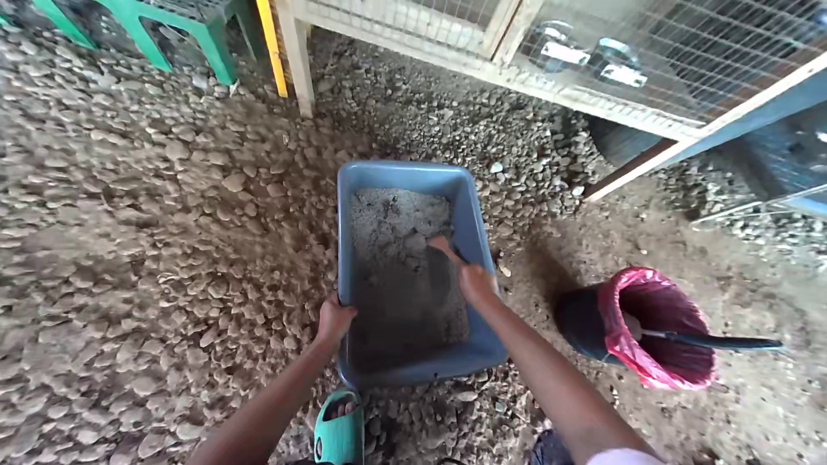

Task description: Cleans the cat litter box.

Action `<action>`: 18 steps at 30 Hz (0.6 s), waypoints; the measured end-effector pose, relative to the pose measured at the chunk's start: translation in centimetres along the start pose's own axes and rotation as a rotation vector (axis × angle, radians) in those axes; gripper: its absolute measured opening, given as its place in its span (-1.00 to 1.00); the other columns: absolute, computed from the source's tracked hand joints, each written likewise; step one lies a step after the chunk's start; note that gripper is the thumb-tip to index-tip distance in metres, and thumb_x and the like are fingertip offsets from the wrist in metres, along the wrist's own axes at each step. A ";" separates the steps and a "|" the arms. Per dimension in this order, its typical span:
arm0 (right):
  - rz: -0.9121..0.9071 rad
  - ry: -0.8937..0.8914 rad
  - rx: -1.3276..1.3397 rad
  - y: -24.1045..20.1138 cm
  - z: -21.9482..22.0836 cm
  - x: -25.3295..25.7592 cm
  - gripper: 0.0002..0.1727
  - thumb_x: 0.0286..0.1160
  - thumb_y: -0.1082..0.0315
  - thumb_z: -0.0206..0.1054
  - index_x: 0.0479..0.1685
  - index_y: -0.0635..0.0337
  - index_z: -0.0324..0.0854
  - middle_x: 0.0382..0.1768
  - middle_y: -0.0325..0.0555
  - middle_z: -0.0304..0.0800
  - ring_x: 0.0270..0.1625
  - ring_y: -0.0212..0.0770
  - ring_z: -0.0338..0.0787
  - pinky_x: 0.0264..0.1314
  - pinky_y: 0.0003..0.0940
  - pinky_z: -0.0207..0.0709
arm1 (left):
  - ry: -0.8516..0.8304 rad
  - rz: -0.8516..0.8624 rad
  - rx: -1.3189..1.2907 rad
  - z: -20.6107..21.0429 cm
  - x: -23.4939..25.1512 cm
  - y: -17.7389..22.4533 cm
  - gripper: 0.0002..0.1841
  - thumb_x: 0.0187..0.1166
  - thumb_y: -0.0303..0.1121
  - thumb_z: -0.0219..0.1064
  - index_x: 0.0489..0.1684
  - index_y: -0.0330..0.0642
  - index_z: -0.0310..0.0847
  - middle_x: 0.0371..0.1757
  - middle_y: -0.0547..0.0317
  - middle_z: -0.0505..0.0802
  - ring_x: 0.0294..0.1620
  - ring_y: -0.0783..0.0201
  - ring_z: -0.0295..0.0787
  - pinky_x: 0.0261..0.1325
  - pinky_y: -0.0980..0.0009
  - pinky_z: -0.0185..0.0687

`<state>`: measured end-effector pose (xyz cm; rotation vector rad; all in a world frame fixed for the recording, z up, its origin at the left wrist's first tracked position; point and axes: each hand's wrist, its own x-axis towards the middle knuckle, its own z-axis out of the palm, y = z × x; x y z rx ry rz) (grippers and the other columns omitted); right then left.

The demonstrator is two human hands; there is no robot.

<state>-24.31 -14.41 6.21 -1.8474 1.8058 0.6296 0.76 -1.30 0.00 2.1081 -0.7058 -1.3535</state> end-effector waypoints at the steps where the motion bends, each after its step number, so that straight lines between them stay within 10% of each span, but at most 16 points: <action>1: -0.005 0.027 0.002 -0.7 -0.4 1.4 -0.47 0.84 0.34 -0.01 0.76 0.12 0.33 0.46 0.39 0.60 0.43 0.39 0.67 0.37 0.30 0.55 | 0.006 0.000 -0.016 0.1 0.1 -0.1 -0.54 0.41 -0.64 0.42 0.34 -0.41 0.55 0.16 -0.31 0.77 0.18 -0.10 0.75 0.28 -0.07 0.61; 9: -0.114 -0.188 -0.179 3.9 8.2 -11.4 -0.35 0.69 0.48 0.11 0.83 0.07 0.25 0.46 0.44 0.54 0.23 0.44 0.76 0.22 0.31 0.64 | -0.007 -0.008 -0.107 0.3 0.3 -0.3 -0.53 0.37 -0.68 0.41 0.33 -0.43 0.57 0.19 -0.30 0.78 0.19 -0.07 0.76 0.29 -0.02 0.63; 15: -0.048 -0.059 -0.002 -1.3 3.1 -3.3 -0.46 0.84 0.40 -0.02 0.78 0.17 0.26 0.49 0.38 0.56 0.41 0.36 0.69 0.34 0.22 0.60 | -0.029 -0.015 -0.004 0.2 1.1 0.1 -0.51 0.30 -0.62 0.51 0.29 -0.41 0.60 0.16 -0.30 0.79 0.18 -0.11 0.76 0.29 -0.09 0.61; 18: -0.035 -0.082 0.016 -1.8 3.4 -4.3 -0.44 0.83 0.40 0.00 0.80 0.13 0.25 0.45 0.35 0.61 0.40 0.35 0.70 0.34 0.24 0.60 | -0.024 0.103 -0.039 -1.3 3.9 1.4 -0.27 0.37 -0.51 0.54 0.62 -0.32 0.34 0.33 -0.33 0.70 0.33 -0.15 0.69 0.38 -0.12 0.58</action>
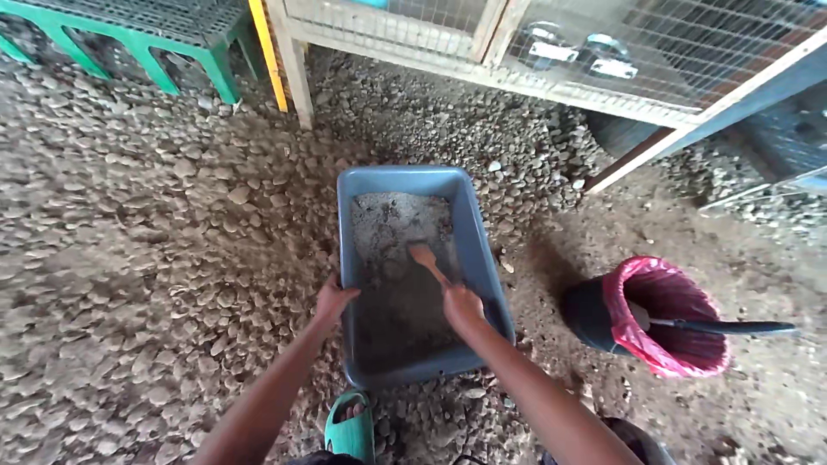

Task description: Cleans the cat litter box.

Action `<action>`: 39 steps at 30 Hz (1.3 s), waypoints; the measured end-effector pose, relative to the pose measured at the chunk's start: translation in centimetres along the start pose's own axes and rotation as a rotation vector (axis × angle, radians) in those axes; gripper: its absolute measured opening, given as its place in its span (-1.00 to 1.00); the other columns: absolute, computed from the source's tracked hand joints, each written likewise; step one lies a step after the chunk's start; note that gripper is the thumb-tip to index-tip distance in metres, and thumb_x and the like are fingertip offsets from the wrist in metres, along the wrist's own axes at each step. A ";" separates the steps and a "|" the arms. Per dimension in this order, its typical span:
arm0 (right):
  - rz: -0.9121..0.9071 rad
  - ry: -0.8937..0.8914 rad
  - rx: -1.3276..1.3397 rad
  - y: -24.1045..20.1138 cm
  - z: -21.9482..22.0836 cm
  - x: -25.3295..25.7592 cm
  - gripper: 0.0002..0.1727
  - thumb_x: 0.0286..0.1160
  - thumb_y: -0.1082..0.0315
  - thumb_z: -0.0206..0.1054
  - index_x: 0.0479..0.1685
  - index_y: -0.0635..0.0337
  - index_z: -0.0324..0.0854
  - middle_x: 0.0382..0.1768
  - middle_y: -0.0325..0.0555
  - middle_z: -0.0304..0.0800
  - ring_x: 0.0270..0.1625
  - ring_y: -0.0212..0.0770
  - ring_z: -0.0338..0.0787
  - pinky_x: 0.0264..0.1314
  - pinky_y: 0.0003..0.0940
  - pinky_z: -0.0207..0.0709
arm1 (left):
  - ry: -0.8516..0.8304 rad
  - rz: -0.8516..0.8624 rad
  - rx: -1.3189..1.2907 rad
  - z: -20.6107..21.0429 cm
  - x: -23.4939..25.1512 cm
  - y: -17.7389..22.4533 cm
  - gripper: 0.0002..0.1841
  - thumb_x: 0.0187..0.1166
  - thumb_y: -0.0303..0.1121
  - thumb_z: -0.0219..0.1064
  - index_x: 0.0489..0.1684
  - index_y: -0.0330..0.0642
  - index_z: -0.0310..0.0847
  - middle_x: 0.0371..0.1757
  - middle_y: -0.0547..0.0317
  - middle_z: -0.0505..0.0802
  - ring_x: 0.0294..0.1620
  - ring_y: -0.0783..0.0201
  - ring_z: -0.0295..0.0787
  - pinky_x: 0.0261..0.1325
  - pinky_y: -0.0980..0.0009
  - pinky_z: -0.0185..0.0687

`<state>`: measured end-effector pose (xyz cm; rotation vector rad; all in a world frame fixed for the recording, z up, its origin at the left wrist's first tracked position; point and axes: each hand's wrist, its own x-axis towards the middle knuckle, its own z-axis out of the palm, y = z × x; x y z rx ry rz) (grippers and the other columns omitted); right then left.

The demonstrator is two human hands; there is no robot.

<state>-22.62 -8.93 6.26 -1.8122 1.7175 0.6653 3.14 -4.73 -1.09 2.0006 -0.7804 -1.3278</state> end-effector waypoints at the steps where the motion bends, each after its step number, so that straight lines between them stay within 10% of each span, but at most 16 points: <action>1: -0.015 -0.018 -0.007 1.1 1.1 -1.6 -0.41 0.80 0.39 0.03 0.82 0.06 0.23 0.42 0.35 0.64 0.37 0.36 0.72 0.32 0.27 0.61 | 0.004 0.007 -0.050 -0.6 1.3 0.9 -0.23 0.44 -0.46 0.51 0.71 -0.25 0.23 0.39 -0.31 0.65 0.34 -0.13 0.66 0.36 -0.09 0.58; 3: 0.001 -0.043 0.047 4.7 2.3 -4.9 -0.43 0.88 0.23 -0.01 0.86 -0.20 0.22 0.36 0.30 0.70 0.36 0.35 0.74 0.35 0.30 0.58 | 0.008 -0.038 -0.144 -1.7 4.8 3.3 -0.24 0.52 -0.33 0.49 0.77 -0.03 0.22 0.45 -0.24 0.64 0.32 -0.09 0.66 0.26 -0.09 0.62; 6: 0.041 0.173 0.302 11.7 1.1 -10.2 -0.53 0.88 0.18 0.06 0.69 -0.05 0.50 0.27 0.25 0.81 0.30 0.27 0.81 0.44 0.23 0.56 | -0.040 -0.081 -0.135 -2.1 11.0 5.8 -0.25 0.54 -0.13 0.48 0.77 0.12 0.24 0.44 -0.20 0.66 0.29 -0.10 0.66 0.21 -0.14 0.61; 12: 0.335 0.673 0.758 29.6 -2.5 -14.1 -0.59 0.82 0.38 0.08 0.53 0.25 0.57 0.00 0.26 0.80 -0.23 0.04 0.76 -0.13 0.05 0.66 | 0.042 0.061 -0.124 -0.6 9.4 8.1 -0.16 0.39 -0.68 0.35 0.80 -0.10 0.16 0.54 -0.31 0.55 0.39 -0.12 0.58 0.31 -0.16 0.54; 17: 0.590 0.616 0.504 41.3 -0.6 -5.9 -0.51 0.88 0.18 0.08 0.35 0.50 0.62 0.29 0.62 0.65 0.37 0.55 0.65 0.44 0.51 0.38 | 0.103 0.171 -0.248 -1.5 -0.2 7.1 -0.20 0.34 -0.78 0.29 0.73 -0.28 0.18 0.43 -0.21 0.62 0.22 0.19 0.67 0.20 0.22 0.65; 21: 0.567 0.403 0.201 39.9 0.5 -0.3 -0.21 0.59 0.07 0.44 0.64 0.47 0.37 0.64 0.71 0.20 0.73 0.66 0.14 0.67 0.66 -0.11 | 0.153 0.293 -0.359 -4.4 -6.6 5.2 -0.21 0.27 -0.78 0.28 0.68 -0.40 0.16 0.30 -0.09 0.68 0.08 0.43 0.73 0.08 0.48 0.71; 24: 0.506 0.387 0.272 41.6 2.6 5.2 0.01 0.18 0.13 0.75 0.65 0.43 0.35 0.52 0.60 0.47 0.63 0.53 0.42 0.64 0.51 0.19 | 0.262 0.381 -0.411 -6.8 -9.5 3.8 -0.22 0.14 -0.76 0.29 0.58 -0.47 0.25 0.17 0.05 0.75 0.00 0.53 0.77 0.03 0.56 0.73; 29: 0.566 0.408 0.098 36.9 2.0 6.1 -0.35 0.60 0.25 0.31 0.66 0.34 0.35 0.42 0.53 0.60 0.47 0.50 0.62 0.39 0.51 0.46 | 0.378 0.353 -0.441 -10.2 -10.6 2.0 -0.29 0.15 -0.74 0.26 0.50 -0.44 0.32 0.09 0.10 0.77 -0.06 0.54 0.77 0.00 0.54 0.74; 39: 0.181 0.336 0.091 12.0 -0.2 1.7 -0.52 0.62 0.21 0.35 0.34 0.43 0.63 0.19 0.54 0.74 0.29 0.51 0.74 0.32 0.47 0.52 | 0.327 0.105 -0.497 -13.2 0.7 -3.5 -0.36 0.55 -0.53 0.30 0.70 -0.04 0.32 0.36 -0.15 0.70 0.13 0.03 0.73 0.12 -0.03 0.67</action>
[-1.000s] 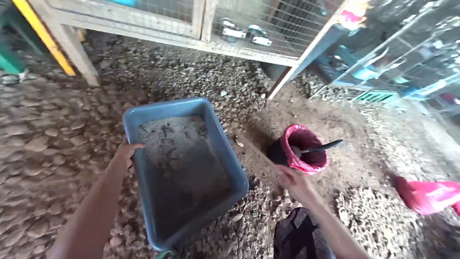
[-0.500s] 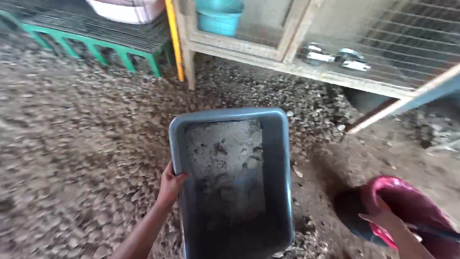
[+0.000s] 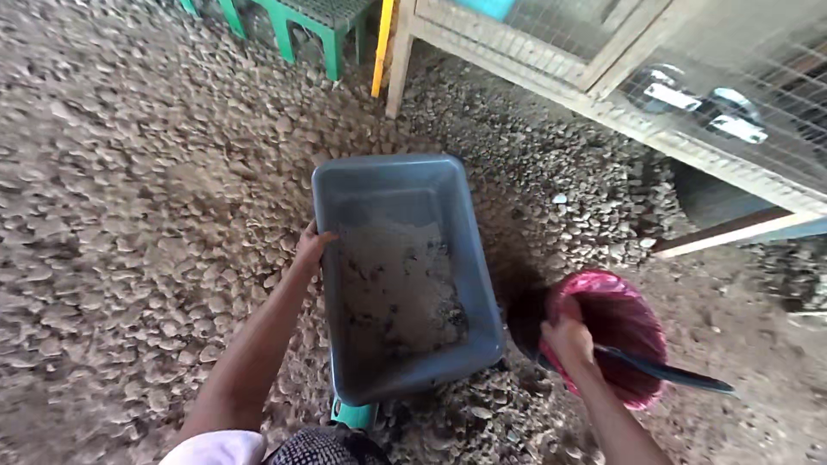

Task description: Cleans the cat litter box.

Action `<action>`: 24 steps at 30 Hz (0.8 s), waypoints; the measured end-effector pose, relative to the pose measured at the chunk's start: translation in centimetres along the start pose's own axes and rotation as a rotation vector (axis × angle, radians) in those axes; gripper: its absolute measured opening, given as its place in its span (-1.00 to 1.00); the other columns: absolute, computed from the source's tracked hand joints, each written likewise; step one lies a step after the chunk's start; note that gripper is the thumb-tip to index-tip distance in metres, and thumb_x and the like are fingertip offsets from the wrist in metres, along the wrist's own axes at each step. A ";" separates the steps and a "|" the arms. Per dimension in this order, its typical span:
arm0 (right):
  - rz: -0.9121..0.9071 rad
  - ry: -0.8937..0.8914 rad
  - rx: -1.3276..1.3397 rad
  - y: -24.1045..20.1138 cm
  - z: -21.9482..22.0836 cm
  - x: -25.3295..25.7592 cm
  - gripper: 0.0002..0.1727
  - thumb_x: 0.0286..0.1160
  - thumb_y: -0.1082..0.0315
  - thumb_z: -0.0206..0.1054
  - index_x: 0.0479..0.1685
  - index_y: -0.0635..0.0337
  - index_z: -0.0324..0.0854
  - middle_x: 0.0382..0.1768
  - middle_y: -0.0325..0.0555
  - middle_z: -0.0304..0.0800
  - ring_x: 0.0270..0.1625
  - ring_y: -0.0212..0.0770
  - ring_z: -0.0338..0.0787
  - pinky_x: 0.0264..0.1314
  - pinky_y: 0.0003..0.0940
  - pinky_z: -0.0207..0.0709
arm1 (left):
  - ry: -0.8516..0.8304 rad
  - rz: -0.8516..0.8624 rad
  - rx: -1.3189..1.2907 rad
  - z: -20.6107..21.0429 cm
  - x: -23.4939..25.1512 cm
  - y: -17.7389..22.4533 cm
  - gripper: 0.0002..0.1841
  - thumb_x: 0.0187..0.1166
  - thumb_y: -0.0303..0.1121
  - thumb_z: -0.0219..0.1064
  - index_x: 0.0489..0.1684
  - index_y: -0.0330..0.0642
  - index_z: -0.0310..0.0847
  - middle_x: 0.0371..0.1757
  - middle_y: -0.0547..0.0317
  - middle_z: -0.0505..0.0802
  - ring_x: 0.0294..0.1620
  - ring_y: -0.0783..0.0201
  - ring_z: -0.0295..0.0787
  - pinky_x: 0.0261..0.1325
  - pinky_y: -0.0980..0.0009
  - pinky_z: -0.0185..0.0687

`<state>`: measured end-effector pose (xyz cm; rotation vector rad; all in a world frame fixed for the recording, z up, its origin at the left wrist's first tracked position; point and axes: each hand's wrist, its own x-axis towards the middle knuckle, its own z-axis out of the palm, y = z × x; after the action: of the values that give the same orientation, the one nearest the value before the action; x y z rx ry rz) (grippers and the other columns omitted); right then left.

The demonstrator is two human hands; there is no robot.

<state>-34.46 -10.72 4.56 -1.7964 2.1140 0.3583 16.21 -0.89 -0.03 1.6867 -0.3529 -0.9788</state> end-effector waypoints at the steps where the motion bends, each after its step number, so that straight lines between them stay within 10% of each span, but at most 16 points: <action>1: -0.009 -0.014 -0.006 -0.8 0.0 0.1 -0.51 0.65 0.17 0.34 0.35 0.42 0.62 0.18 0.51 0.75 0.29 0.49 0.75 0.32 0.45 0.53 | -0.003 -0.013 0.010 0.3 0.4 -0.7 -0.39 0.59 -0.50 0.30 0.69 -0.04 0.32 0.35 -0.17 0.70 0.13 0.01 0.72 0.13 -0.04 0.66; 7: -0.049 -0.011 0.095 4.8 -3.9 2.6 -0.28 0.91 -0.11 -0.14 0.37 0.39 0.65 0.29 0.49 0.72 0.44 0.47 0.65 0.51 0.48 0.35 | -0.137 -0.113 0.232 -0.4 -10.3 -6.3 0.07 0.24 -0.45 0.55 0.88 -0.11 -0.08 0.51 -0.28 0.60 0.43 -0.06 0.65 0.41 -0.04 0.62; 12: 0.072 -0.198 -0.016 15.6 -3.6 5.1 -0.38 0.59 0.17 0.47 0.49 0.44 0.54 0.44 0.58 0.56 0.59 0.51 0.48 0.63 0.44 0.24 | -0.122 -0.236 0.281 -1.0 -21.3 -13.2 -0.06 0.20 -0.54 0.46 0.75 -0.39 0.08 0.31 -0.35 0.72 0.27 -0.06 0.75 0.33 -0.04 0.65; 18: 0.149 -0.302 -0.390 17.3 1.5 3.8 -0.42 0.44 0.25 0.50 0.40 0.43 0.60 0.44 0.51 0.59 0.57 0.50 0.50 0.52 0.50 0.32 | -0.273 -0.206 0.666 -6.8 -11.5 -5.2 -0.27 0.32 -0.72 0.44 0.62 -0.37 0.33 0.35 -0.42 0.68 0.34 -0.24 0.67 0.38 -0.21 0.55; 22: 0.085 -0.247 -0.377 15.1 -1.9 2.3 -0.55 0.54 0.26 0.44 0.32 0.35 0.67 0.30 0.47 0.71 0.40 0.49 0.67 0.34 0.53 0.48 | 0.035 -0.020 0.692 -9.8 -5.4 -0.7 -0.58 0.45 -0.55 0.51 0.32 -0.34 0.67 0.19 -0.34 0.80 0.25 -0.23 0.74 0.39 -0.24 0.52; 24: 0.065 -0.198 -0.402 13.7 -5.1 -0.3 -0.62 0.50 0.31 0.46 0.17 0.42 0.72 0.19 0.52 0.75 0.32 0.54 0.70 0.26 0.55 0.49 | 0.219 0.054 0.422 -10.7 -4.8 -2.0 -0.44 0.47 -0.57 0.47 0.51 -0.36 0.49 0.33 -0.33 0.74 0.30 -0.14 0.72 0.38 -0.11 0.57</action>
<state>-48.36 -10.20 8.95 -1.8060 2.0687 0.9967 20.89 10.03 0.83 2.1317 -0.4800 -0.7011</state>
